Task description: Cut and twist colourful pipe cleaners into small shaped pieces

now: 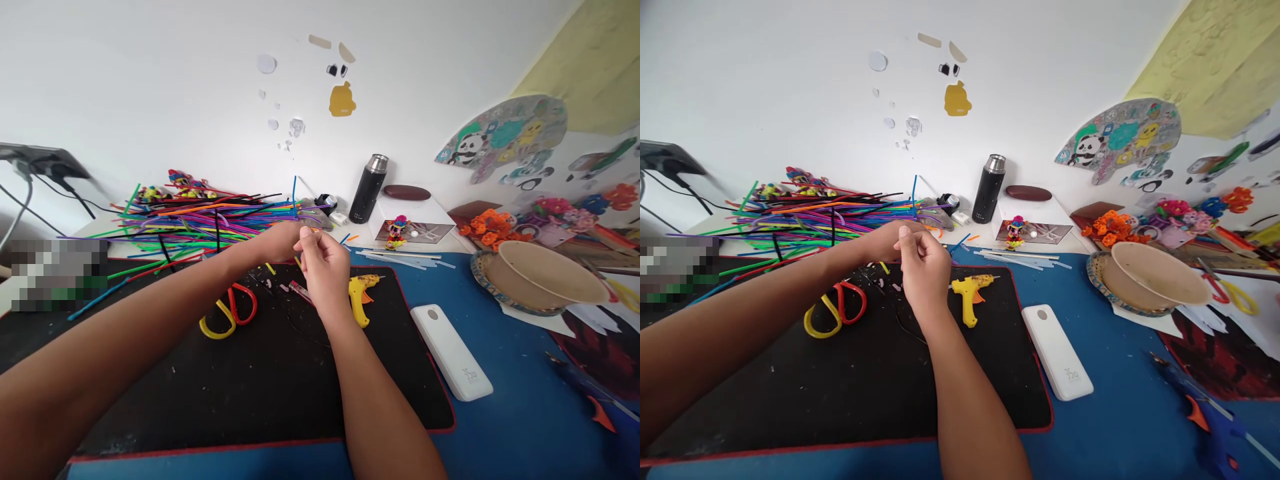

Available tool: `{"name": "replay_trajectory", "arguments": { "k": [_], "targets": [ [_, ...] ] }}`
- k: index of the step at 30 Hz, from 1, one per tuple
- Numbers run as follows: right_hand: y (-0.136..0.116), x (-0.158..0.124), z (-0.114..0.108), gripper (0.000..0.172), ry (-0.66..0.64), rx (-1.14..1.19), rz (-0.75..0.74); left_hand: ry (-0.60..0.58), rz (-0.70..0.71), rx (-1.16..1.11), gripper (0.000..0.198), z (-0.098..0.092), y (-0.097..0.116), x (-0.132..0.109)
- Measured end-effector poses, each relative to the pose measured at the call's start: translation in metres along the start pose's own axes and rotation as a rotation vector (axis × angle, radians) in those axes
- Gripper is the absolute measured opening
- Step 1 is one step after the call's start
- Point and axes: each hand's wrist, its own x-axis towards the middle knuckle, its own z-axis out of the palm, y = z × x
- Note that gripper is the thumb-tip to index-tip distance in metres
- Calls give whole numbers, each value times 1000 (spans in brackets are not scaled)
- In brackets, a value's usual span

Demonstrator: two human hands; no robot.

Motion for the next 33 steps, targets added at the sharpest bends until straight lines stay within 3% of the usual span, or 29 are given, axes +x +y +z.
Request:
{"name": "replay_trajectory", "arguments": {
  "k": [5,8,15,21,29,33],
  "targets": [
    [-1,-2,3,47,-10,-4,-21,-43,-38,63,24,-23,-6,-28],
    [-1,-2,3,47,-12,1,-3,-97,-60,24,26,-27,-6,-49],
    [-1,-5,5,47,-40,-86,-10,-178,-7,-54,18,1,-4,-81],
    [2,-6,6,49,-43,-110,-11,-186,6,4,16,22,-4,-81],
    [-2,-6,5,47,-46,-74,-8,-178,-86,17,16,-4,-11,-69],
    [0,-4,3,47,-46,-58,0,-167,-64,52,17,1,-7,-49]
  ]
}}
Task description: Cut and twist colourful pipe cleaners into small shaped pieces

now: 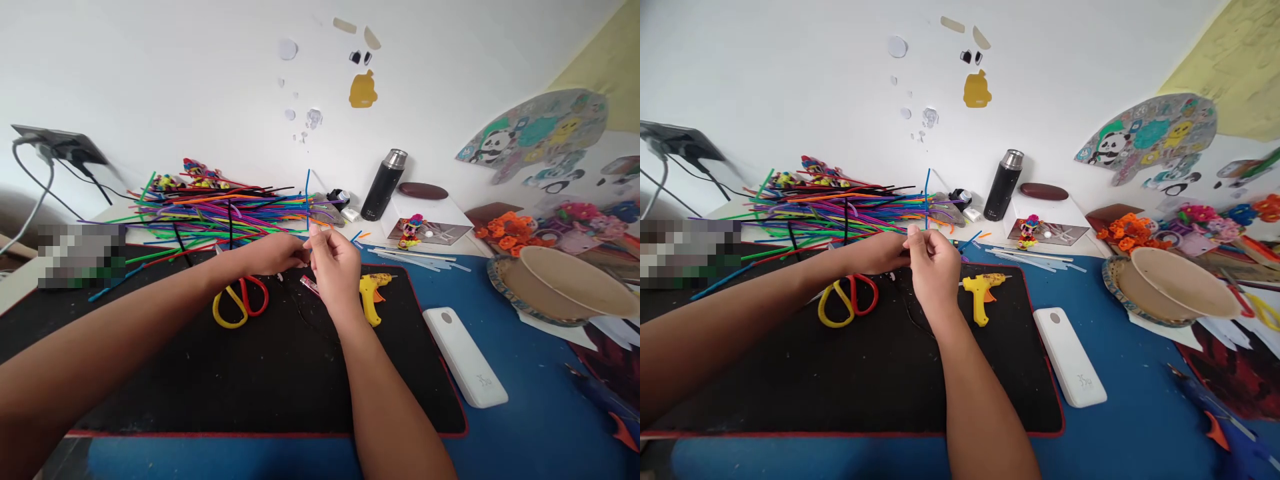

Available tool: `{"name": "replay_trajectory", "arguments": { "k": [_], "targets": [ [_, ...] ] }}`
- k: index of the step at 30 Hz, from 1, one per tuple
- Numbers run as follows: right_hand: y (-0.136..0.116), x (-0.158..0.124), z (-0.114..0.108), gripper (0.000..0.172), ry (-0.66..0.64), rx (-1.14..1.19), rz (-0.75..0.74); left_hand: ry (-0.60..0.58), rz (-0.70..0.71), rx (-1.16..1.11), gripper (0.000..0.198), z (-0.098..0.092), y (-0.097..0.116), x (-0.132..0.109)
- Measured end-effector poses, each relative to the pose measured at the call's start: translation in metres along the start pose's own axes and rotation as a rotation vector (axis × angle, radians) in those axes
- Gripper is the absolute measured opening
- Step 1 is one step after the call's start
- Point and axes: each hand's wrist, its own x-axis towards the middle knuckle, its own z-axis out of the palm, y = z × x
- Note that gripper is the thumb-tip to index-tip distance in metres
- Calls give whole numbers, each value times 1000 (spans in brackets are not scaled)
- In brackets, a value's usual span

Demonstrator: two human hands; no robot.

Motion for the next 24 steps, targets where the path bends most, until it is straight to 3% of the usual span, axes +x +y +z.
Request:
{"name": "replay_trajectory", "arguments": {
  "k": [6,12,17,24],
  "targets": [
    [4,1,1,46,1,-7,32,16,81,37,18,21,6,19],
    [5,-1,2,49,-25,-64,1,51,62,-19,21,19,8,15],
    [2,-1,2,50,-13,-64,16,82,36,-2,19,7,-2,-3],
    [0,-4,4,46,-50,-102,16,-88,-6,29,10,2,-15,-35]
  ]
}}
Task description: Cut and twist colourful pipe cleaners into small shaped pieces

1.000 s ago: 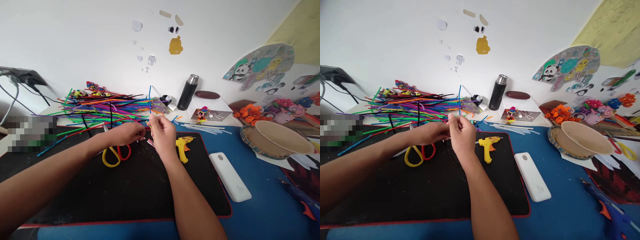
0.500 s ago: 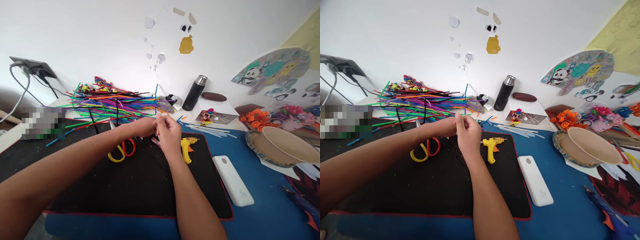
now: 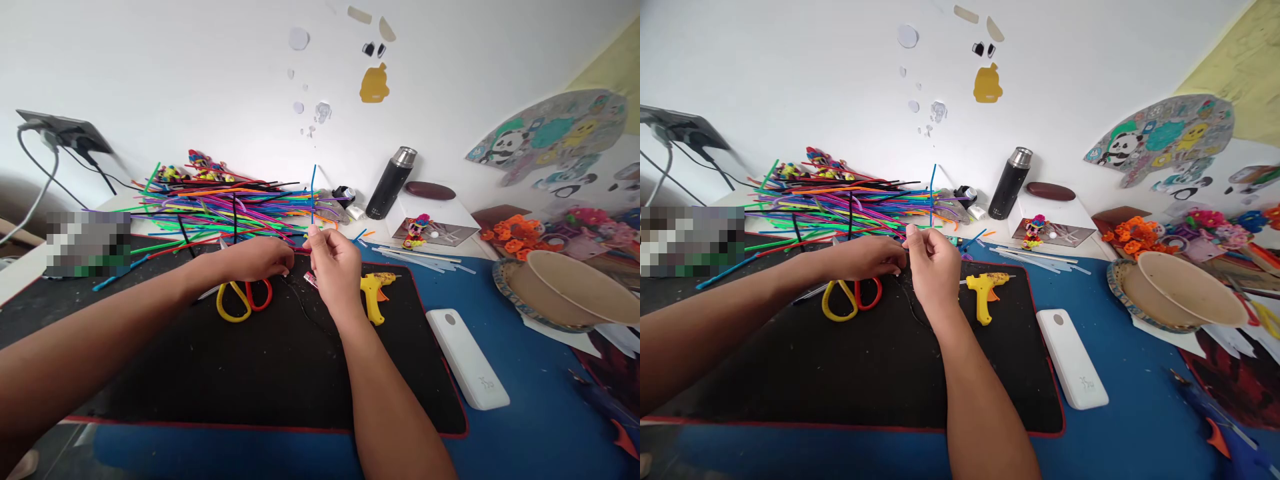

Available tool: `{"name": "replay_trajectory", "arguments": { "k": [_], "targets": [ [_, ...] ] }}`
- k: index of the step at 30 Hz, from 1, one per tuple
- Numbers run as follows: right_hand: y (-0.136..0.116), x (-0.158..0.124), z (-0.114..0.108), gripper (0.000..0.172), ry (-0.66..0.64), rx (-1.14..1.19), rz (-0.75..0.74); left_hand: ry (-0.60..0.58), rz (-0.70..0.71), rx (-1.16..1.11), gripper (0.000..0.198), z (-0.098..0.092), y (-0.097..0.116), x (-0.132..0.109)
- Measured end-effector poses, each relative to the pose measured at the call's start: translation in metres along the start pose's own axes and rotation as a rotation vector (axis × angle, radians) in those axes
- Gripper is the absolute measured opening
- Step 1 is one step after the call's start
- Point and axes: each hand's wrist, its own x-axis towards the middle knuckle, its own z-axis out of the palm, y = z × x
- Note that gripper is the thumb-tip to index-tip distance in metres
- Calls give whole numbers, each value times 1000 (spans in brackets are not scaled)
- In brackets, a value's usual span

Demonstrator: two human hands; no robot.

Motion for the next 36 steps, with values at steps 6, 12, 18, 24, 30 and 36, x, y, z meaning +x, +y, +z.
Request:
{"name": "replay_trajectory", "arguments": {
  "k": [6,12,18,24,30,36],
  "targets": [
    [5,0,2,49,0,-54,11,25,4,91,10,14,-2,5],
    [4,-3,4,48,-16,-87,-18,161,135,153,12,37,-13,-3],
    [6,-4,5,47,-37,-134,-29,284,110,165,17,34,-19,10],
    [10,-5,6,46,-42,-178,-27,348,-6,120,19,12,-10,37],
    [11,-6,7,46,-77,-238,-41,390,15,84,25,9,-3,39],
    [12,-7,8,47,-89,-285,-62,532,-44,5,29,10,-16,10]
  ]
}}
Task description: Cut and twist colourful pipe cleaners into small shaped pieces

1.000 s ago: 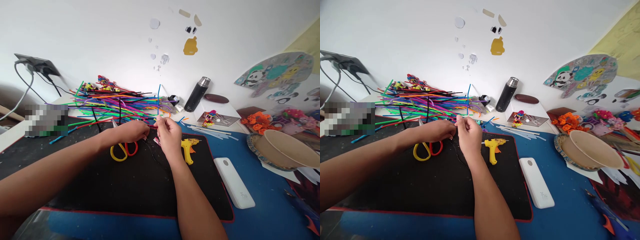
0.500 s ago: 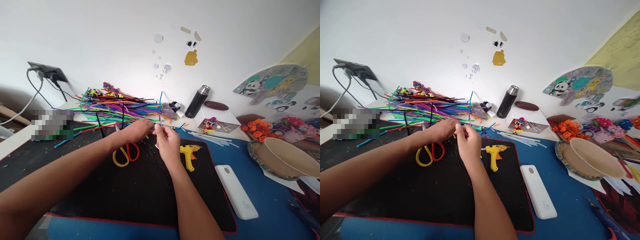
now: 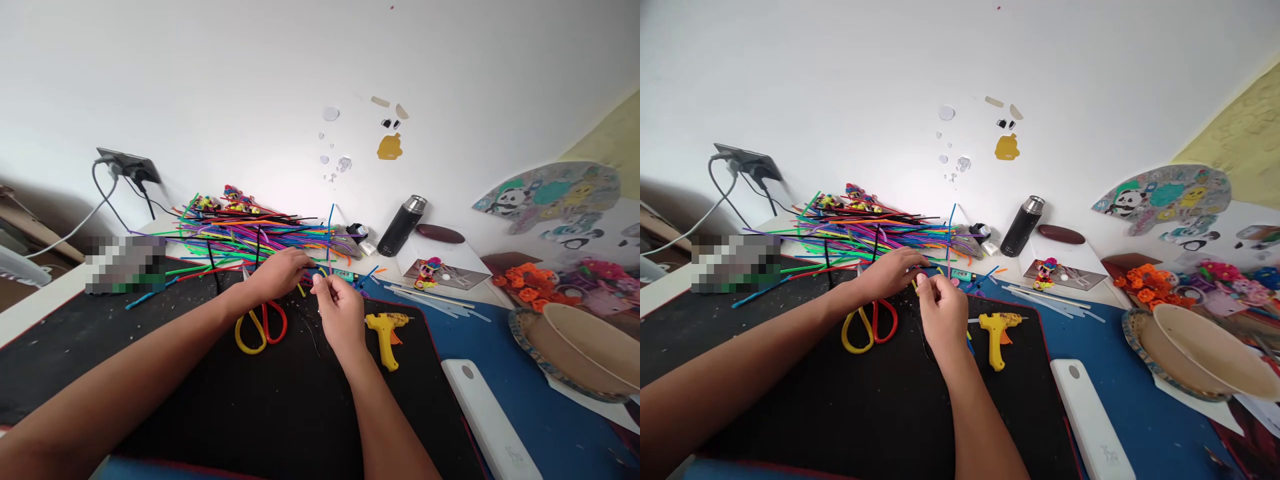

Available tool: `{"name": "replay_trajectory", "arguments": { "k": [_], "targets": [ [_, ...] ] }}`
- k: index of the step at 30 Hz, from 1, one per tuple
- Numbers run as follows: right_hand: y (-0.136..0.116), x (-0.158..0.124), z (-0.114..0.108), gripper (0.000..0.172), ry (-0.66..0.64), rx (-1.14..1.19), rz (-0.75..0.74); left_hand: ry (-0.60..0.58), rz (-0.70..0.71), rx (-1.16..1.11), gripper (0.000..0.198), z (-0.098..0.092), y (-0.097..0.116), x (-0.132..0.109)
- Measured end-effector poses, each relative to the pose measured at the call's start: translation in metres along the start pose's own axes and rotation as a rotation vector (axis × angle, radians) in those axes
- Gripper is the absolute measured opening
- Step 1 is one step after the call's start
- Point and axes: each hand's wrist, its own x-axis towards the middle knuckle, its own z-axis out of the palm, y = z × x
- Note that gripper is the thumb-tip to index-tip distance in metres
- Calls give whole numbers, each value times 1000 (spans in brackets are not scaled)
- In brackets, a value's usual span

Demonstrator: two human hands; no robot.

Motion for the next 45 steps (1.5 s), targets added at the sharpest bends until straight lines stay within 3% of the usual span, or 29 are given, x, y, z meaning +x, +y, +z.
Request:
{"name": "replay_trajectory", "arguments": {
  "k": [5,9,14,18,24,29,35,39,45],
  "targets": [
    [-1,-1,3,46,-6,-28,-15,122,-205,39,29,-24,-45,-19],
    [-1,-4,6,46,-31,-67,-41,111,-229,170,33,-32,-74,-13],
    [6,-6,12,46,-70,-164,-66,-23,-99,305,36,-21,-78,7],
    [12,-5,15,46,-84,-212,-59,-29,-83,324,25,-17,-76,17],
    [6,-8,17,44,-104,-255,-97,23,-81,322,24,-27,-77,25],
    [3,-8,18,43,-125,-269,-126,206,-119,206,26,-45,-53,37],
    [7,-6,16,40,-139,-122,-20,416,-174,-106,16,-65,15,20],
    [8,-2,15,38,-97,113,89,387,28,-129,15,-62,40,-5],
    [13,2,17,45,-31,316,142,278,166,-13,15,-48,42,-33]
  ]
}}
